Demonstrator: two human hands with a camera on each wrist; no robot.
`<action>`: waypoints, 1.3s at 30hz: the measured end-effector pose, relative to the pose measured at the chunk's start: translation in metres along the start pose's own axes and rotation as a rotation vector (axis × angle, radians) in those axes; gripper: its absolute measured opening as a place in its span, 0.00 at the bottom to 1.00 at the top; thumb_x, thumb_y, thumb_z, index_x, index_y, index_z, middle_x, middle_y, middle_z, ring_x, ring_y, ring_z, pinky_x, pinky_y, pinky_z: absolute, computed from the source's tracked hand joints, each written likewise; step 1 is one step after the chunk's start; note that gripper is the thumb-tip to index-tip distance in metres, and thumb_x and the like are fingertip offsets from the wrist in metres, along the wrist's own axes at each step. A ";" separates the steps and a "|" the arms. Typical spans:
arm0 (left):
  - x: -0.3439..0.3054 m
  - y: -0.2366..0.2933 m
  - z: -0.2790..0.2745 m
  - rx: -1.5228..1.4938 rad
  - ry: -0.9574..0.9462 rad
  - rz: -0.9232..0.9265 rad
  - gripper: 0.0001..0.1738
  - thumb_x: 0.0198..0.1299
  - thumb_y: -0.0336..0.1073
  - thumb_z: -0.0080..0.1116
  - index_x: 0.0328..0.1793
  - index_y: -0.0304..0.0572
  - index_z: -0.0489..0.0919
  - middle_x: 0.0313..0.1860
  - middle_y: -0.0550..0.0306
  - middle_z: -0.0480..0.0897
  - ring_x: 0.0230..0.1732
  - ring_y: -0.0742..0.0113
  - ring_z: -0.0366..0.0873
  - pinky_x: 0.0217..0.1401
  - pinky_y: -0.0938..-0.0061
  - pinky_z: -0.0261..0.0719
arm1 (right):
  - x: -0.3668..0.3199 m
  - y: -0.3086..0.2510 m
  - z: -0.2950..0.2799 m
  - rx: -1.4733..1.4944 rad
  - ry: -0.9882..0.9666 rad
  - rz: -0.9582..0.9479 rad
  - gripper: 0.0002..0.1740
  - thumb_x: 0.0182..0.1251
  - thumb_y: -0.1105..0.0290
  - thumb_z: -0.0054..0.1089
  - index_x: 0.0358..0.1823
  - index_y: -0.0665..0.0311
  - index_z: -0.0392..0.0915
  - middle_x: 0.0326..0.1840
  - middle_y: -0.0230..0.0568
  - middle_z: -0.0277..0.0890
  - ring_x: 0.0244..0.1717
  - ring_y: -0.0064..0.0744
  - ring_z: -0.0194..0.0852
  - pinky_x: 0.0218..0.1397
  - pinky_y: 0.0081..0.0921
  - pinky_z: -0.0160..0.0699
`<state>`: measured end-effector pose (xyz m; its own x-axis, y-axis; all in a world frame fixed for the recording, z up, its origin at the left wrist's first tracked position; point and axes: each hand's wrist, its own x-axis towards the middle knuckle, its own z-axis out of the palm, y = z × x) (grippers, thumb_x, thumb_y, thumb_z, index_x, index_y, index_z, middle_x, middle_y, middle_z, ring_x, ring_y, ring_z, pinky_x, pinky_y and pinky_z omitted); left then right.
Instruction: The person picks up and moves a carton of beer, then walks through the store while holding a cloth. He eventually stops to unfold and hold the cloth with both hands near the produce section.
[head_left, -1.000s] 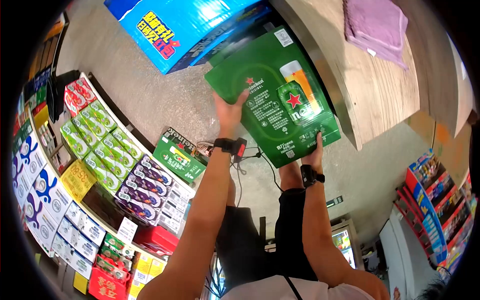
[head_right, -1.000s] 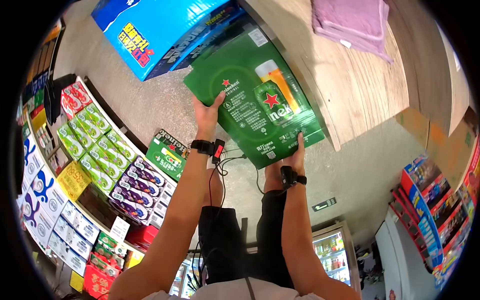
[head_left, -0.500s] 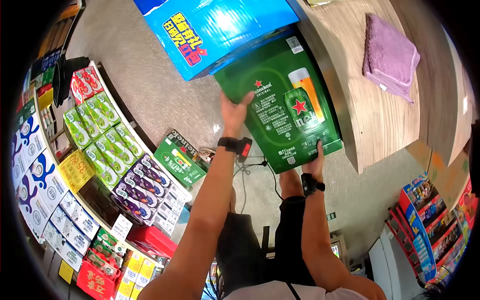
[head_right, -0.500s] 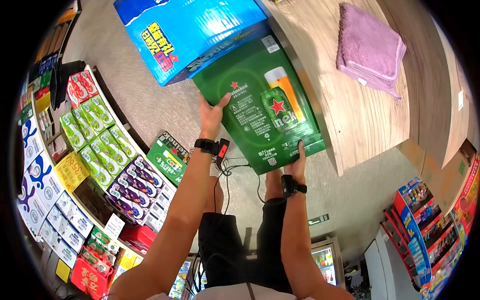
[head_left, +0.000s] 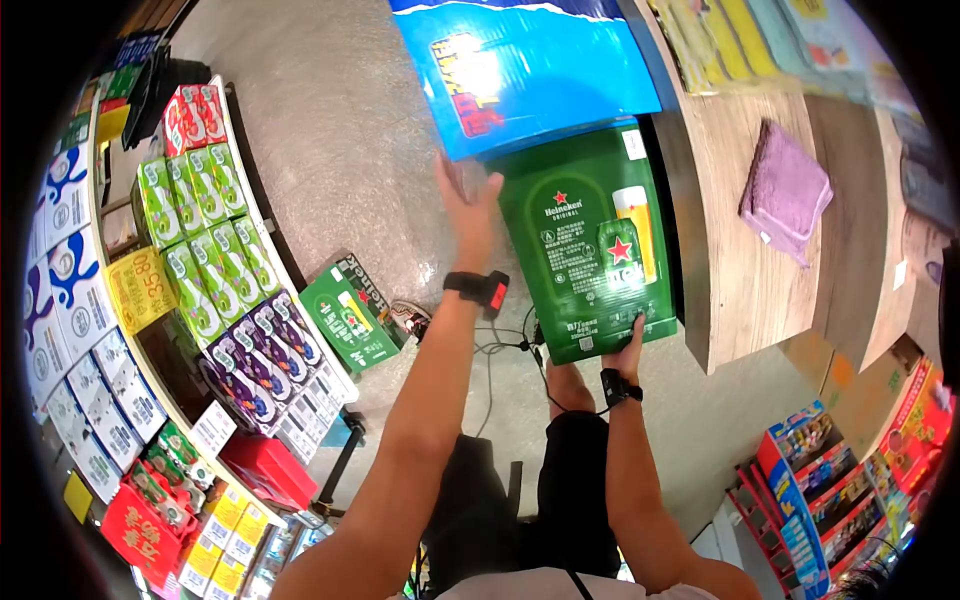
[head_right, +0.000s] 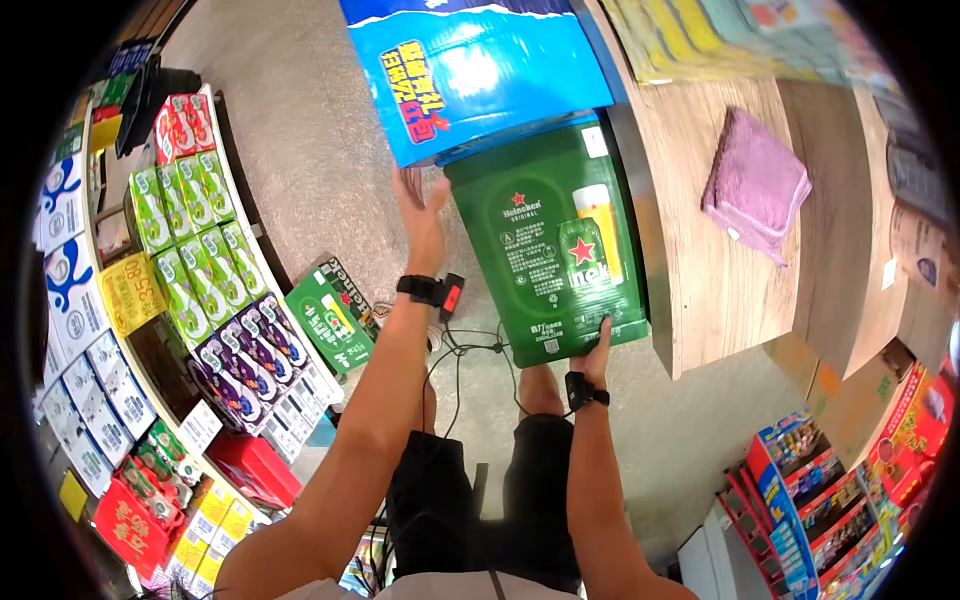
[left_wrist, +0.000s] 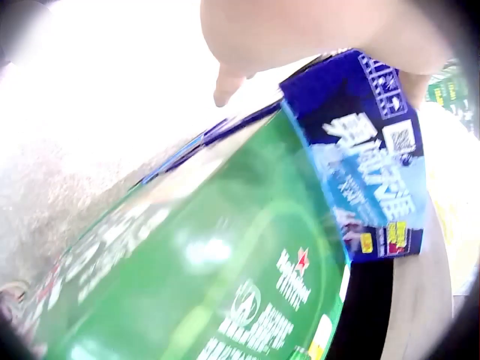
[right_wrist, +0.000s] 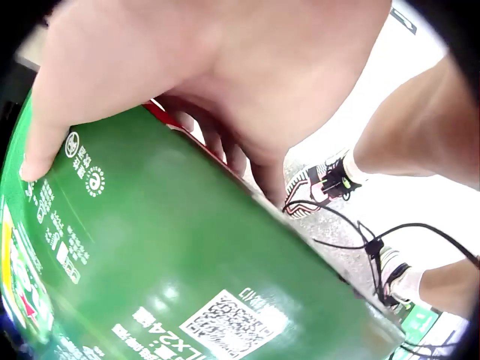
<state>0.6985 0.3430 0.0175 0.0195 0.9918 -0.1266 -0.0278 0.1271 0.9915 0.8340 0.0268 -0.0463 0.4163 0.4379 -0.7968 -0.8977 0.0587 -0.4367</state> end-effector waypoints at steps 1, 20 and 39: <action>0.008 0.008 -0.005 -0.081 -0.098 0.056 0.44 0.67 0.48 0.58 0.80 0.40 0.49 0.77 0.48 0.57 0.78 0.55 0.52 0.80 0.56 0.44 | 0.001 0.000 -0.002 -0.024 -0.002 -0.004 0.35 0.75 0.44 0.46 0.73 0.61 0.60 0.71 0.39 0.65 0.68 0.38 0.65 0.72 0.39 0.64; 0.021 0.004 -0.056 0.131 -0.318 -0.217 0.67 0.56 0.65 0.64 0.80 0.28 0.35 0.75 0.29 0.59 0.78 0.46 0.55 0.78 0.61 0.54 | -0.020 -0.014 0.017 -0.522 0.218 0.193 0.56 0.59 0.21 0.42 0.78 0.54 0.49 0.77 0.44 0.52 0.75 0.50 0.52 0.70 0.62 0.57; -0.266 -0.147 -0.554 -0.239 0.602 -1.460 0.37 0.55 0.60 0.63 0.64 0.44 0.72 0.51 0.55 0.79 0.49 0.60 0.76 0.54 0.58 0.72 | -0.024 0.183 0.120 -2.147 -0.761 0.601 0.25 0.69 0.48 0.57 0.52 0.63 0.78 0.40 0.34 0.80 0.36 0.24 0.77 0.39 0.23 0.74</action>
<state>0.1438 0.0688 -0.1111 -0.2094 -0.1231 -0.9700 -0.4900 0.8717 -0.0048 0.6420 0.1347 -0.0568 -0.2928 0.2002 -0.9350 0.7219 -0.5950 -0.3534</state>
